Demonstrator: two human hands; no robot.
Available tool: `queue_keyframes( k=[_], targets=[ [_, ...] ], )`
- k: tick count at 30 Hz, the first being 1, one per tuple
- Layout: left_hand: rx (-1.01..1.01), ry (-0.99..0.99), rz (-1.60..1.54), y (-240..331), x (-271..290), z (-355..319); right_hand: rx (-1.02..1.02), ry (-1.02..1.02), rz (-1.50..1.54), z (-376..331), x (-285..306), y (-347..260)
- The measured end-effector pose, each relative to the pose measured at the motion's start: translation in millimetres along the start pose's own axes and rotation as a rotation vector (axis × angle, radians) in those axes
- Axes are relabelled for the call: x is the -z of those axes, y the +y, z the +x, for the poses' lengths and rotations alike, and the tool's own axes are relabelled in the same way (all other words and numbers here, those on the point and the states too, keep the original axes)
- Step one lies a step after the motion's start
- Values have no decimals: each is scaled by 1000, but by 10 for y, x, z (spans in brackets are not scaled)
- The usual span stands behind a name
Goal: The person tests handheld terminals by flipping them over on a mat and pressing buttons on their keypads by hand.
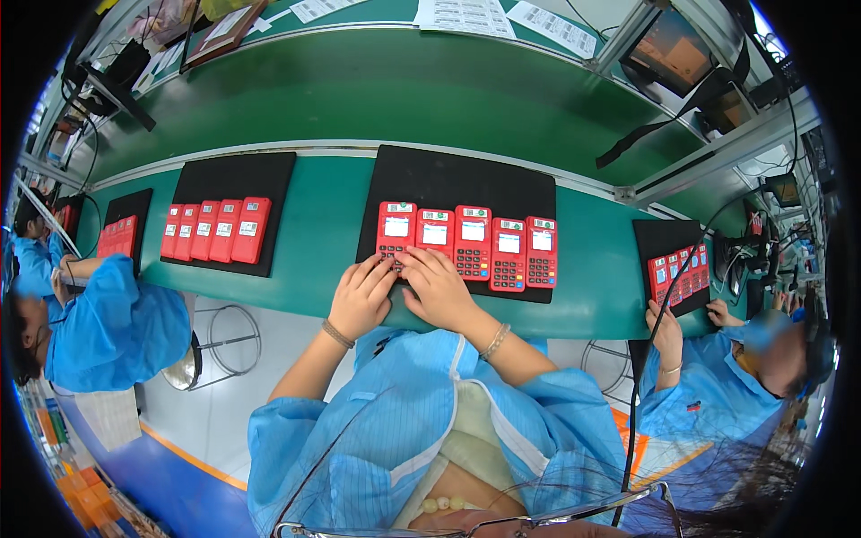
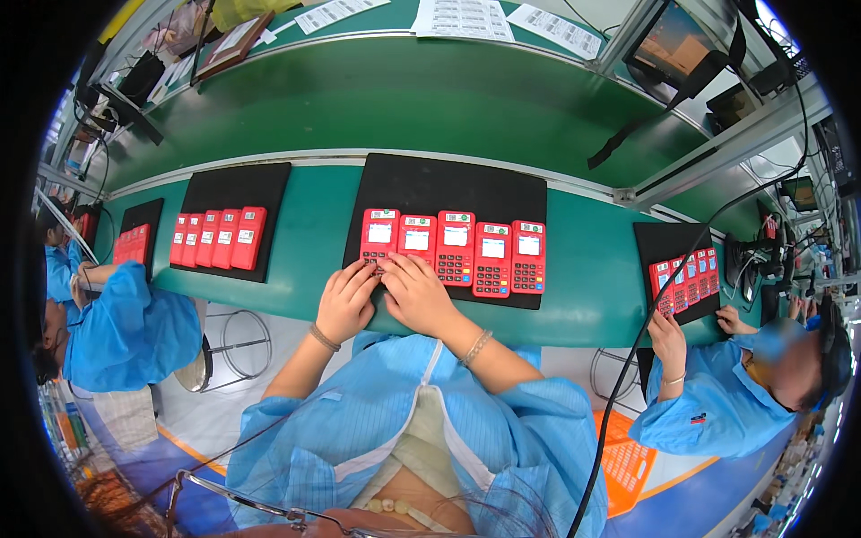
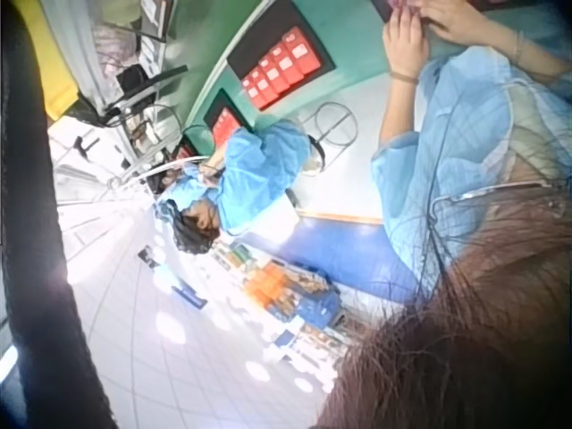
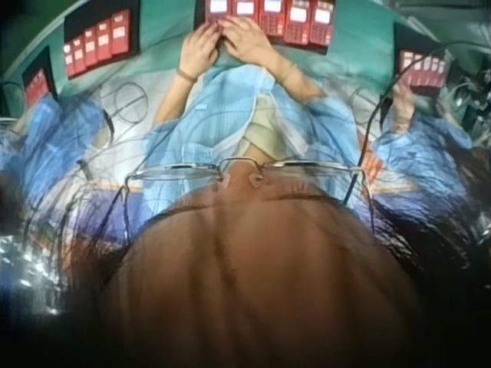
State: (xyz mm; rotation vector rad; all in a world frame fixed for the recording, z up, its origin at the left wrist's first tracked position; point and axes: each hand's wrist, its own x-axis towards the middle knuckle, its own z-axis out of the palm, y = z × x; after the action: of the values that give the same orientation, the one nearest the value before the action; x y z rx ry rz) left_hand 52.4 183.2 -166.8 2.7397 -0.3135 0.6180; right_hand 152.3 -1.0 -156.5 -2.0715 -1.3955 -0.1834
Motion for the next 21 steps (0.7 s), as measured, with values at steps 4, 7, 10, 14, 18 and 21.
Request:
queue_keyframes(
  k=[4, 7, 10, 14, 18, 21],
  targets=[
    [16, 4, -9, -1, -5, -11, 35, 14, -25, -8, -18, 29],
    [7, -13, -30, -36, -21, 23, 58, 35, -59, -20, -3, 56],
    [79, 6, -146, -20, 80, 82, 37, 79, -39, -58, 142, 96],
    [510, 206, -325, -187, -46, 62, -181, 166, -90, -318, 434, 145],
    [737, 208, -671, -331, 67, 135, -350, 261, -171, -782, 657, 230],
    [690, 346, -284, -745, 334, 81, -470, 310, -229, -1178, 760, 308]
  ],
)
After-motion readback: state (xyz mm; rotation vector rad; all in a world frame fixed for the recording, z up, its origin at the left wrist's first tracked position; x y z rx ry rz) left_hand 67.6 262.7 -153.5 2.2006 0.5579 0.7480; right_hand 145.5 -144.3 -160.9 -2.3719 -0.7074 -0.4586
